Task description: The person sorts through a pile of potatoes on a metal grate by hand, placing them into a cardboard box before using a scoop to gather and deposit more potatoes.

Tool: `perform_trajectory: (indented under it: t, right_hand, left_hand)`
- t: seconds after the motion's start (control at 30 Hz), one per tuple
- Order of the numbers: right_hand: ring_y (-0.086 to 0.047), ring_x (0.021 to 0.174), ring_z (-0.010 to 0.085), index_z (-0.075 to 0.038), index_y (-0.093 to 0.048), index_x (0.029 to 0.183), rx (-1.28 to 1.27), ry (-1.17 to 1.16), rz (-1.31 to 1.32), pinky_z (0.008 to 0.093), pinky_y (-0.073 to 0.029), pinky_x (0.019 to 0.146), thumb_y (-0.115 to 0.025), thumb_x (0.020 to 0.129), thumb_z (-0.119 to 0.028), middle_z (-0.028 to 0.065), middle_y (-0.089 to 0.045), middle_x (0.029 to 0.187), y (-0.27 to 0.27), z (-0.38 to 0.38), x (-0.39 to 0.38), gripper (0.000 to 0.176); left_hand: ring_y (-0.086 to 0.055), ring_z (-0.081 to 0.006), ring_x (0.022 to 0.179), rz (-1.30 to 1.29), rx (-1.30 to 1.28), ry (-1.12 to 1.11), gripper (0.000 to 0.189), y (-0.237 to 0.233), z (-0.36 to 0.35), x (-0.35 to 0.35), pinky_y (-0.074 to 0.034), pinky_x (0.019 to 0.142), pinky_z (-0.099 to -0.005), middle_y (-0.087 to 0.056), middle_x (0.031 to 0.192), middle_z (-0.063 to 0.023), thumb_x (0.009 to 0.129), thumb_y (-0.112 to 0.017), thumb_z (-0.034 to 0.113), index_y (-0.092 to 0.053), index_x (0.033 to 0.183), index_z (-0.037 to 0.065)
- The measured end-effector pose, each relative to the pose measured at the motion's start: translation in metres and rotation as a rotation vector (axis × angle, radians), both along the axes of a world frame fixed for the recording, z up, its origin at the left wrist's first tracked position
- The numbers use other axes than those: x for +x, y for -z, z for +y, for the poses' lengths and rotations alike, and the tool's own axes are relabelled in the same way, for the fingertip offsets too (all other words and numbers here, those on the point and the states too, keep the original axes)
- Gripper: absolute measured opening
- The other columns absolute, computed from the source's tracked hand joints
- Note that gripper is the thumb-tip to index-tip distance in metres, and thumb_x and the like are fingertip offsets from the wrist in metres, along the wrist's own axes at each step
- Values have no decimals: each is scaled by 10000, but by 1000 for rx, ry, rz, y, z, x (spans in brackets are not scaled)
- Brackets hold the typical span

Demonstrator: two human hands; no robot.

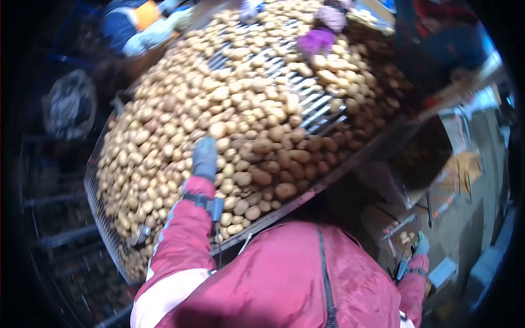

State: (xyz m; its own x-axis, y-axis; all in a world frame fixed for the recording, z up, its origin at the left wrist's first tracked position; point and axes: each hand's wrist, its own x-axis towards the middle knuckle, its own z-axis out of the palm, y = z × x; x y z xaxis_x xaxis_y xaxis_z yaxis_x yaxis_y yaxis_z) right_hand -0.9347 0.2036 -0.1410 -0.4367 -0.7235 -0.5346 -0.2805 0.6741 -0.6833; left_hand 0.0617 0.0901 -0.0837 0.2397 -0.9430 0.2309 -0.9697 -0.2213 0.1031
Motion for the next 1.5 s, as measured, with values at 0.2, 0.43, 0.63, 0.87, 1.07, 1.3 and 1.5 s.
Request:
perform_trajectory:
  t: [0.2, 0.43, 0.63, 0.87, 1.07, 1.3, 1.5]
  right_hand:
    - [-687, 897, 257, -118, -626, 1290, -419, -958, 177, 412, -552, 772, -637, 928, -167, 63, -694, 1206, -70, -179, 243, 366]
    - [-693, 979, 189, -104, -576, 1402, 423, -1090, -868, 334, -549, 831, -632, 975, -227, 35, -698, 1193, -245, -234, 607, 448]
    - [-673, 990, 148, -87, -558, 1430, 421, -1335, -1090, 311, -550, 853, -653, 981, -192, 26, -685, 1191, -201, -231, 681, 471]
    - [-675, 988, 161, -47, -554, 1410, 550, -893, -1204, 301, -564, 837, -634, 977, -140, 73, -677, 1194, -179, -293, 656, 450]
    - [-675, 990, 160, -40, -586, 1365, 311, -912, -1131, 293, -567, 828, -605, 987, -126, 72, -678, 1174, -125, -370, 614, 388]
    - [-661, 983, 134, -35, -624, 1305, 129, -802, -794, 276, -553, 792, -559, 1013, -156, 51, -678, 1116, -140, -419, 543, 323]
    - [-634, 745, 111, -42, -636, 1275, 177, -993, -803, 238, -498, 591, -506, 1052, -255, 53, -687, 1031, -164, -381, 548, 334]
  left_hand:
    - [-572, -423, 1213, 304, -9, -249, 550, -39, -14, -37, -428, 1080, -458, -640, 1262, -268, 1034, -490, 427, -632, 1310, -27]
    - [-586, -446, 1211, 553, 157, -513, 680, -53, -24, -68, -459, 1039, -484, -610, 1319, -276, 988, -511, 578, -510, 1477, 105]
    - [-569, -476, 1218, 533, 152, -447, 712, -60, -79, -131, -473, 1023, -502, -454, 1508, -244, 977, -537, 562, -355, 1569, 211]
    - [-470, -463, 1343, 370, 252, -417, 585, -87, -119, -194, -441, 1051, -523, -426, 1547, -187, 976, -572, 501, -498, 1485, 223]
    - [-439, -457, 1380, 523, -107, -101, 560, -42, -174, -240, -398, 1130, -486, -420, 1557, -230, 984, -611, 372, -506, 1488, 150]
    - [-560, -356, 1275, 514, 69, 126, 502, -55, -129, -173, -443, 1102, -420, -572, 1397, -195, 931, -705, 325, -611, 1366, 92]
    - [-577, -385, 1215, 643, -43, -307, 673, -24, -129, -113, -480, 1046, -443, -583, 1291, -206, 804, -795, 244, -553, 1427, 159]
